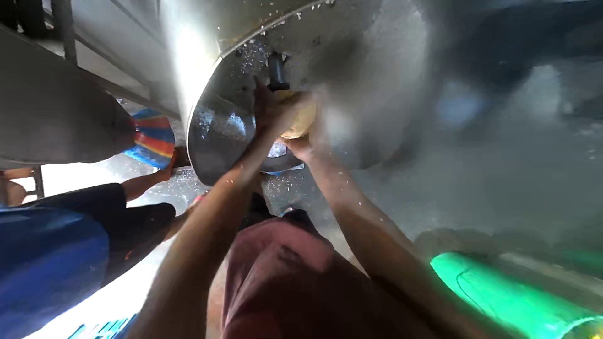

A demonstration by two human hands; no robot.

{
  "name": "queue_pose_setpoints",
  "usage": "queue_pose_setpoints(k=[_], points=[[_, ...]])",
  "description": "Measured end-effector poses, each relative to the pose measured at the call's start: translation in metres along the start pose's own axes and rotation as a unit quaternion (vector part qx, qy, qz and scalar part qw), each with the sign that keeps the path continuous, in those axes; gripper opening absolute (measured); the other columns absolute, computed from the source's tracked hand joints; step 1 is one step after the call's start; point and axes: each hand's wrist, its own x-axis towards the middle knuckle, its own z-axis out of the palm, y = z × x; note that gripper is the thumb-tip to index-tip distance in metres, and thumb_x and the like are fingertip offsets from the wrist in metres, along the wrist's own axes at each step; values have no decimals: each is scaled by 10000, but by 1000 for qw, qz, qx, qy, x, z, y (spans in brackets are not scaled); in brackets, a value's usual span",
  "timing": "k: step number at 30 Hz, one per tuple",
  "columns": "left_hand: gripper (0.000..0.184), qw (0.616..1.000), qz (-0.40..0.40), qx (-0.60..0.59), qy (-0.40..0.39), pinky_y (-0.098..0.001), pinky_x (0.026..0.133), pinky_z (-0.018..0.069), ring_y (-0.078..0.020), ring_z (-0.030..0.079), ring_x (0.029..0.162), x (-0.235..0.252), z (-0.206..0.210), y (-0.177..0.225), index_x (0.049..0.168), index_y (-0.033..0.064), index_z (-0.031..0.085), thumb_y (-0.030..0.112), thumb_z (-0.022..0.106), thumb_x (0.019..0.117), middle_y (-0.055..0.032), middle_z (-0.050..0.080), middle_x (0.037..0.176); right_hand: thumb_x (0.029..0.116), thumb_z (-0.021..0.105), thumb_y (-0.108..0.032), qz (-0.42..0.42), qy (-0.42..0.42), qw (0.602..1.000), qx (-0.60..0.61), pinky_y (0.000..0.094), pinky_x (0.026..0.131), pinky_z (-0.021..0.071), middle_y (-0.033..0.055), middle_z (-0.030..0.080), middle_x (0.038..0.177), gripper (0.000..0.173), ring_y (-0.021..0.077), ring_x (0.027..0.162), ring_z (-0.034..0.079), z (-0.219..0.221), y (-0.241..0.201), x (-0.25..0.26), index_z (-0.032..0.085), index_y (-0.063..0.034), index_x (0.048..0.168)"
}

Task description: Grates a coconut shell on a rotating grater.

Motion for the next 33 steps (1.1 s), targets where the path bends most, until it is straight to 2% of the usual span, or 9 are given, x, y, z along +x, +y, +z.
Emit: queue_pose_setpoints(k=[7,10,12,15,19,24,26,29,33], points=[[1199,996,21,-86,6,-458,1067,496,-259,571,1286,6,9,-14,1620,77,185,440,877,711,-189,546,1437,977,358,-724,45,-16,999,-2,526,847,558,70,624,1236,626,257,1101,626,-13,1,54,517,-251,1354],[682,966,68,-244,-51,-415,880,589,-197,679,995,8,10,-27,1396,0,478,321,746,857,-141,681,1106,976,245,-762,19,-66,998,0,554,797,572,136,626,1242,730,324,1064,644,-21,1,54,497,-212,1384],[590,978,42,-191,-72,-431,913,578,-209,678,1028,2,4,-14,1337,2,557,365,734,907,-147,686,1133,968,286,-764,23,-54,998,11,579,820,570,147,626,1269,730,347,1088,644,-22,2,56,494,-221,1410],[1265,999,2,-45,-4,-491,1109,462,-305,506,1356,2,3,1,1624,65,108,491,877,715,-236,433,1522,956,309,-762,20,-33,999,12,513,770,571,81,649,1178,668,270,1024,651,-17,6,63,537,-249,1319],[1281,998,-8,-58,9,-475,1079,493,-280,554,1313,5,8,-6,1639,100,88,489,875,706,-204,513,1471,949,266,-787,36,-53,998,7,527,786,570,95,654,1166,723,275,1019,651,-21,6,68,545,-229,1313],[463,971,54,-217,-85,-410,874,587,-184,677,966,4,3,-14,1275,-4,574,337,628,967,-126,685,1064,981,226,-751,6,-106,994,-22,480,747,593,110,663,1158,723,270,985,670,-23,3,65,537,-200,1332],[633,994,29,-94,-52,-446,981,547,-242,639,1144,-10,4,2,1393,35,533,404,715,912,-175,642,1249,982,300,-733,13,-80,997,-5,498,758,581,113,645,1178,677,280,995,657,-28,3,59,526,-214,1353],[1416,999,13,45,26,-517,1134,420,-383,410,1428,0,3,14,1638,72,36,528,917,629,-284,290,1599,978,317,-728,20,-61,998,6,494,765,578,74,658,1144,638,250,1000,659,-20,7,66,543,-224,1298],[1367,1000,7,20,8,-517,1100,451,-356,463,1390,4,3,7,1640,76,54,491,910,659,-265,328,1589,965,320,-755,50,-67,996,31,551,881,548,85,613,1277,680,282,1147,613,-22,6,62,495,-247,1382]])
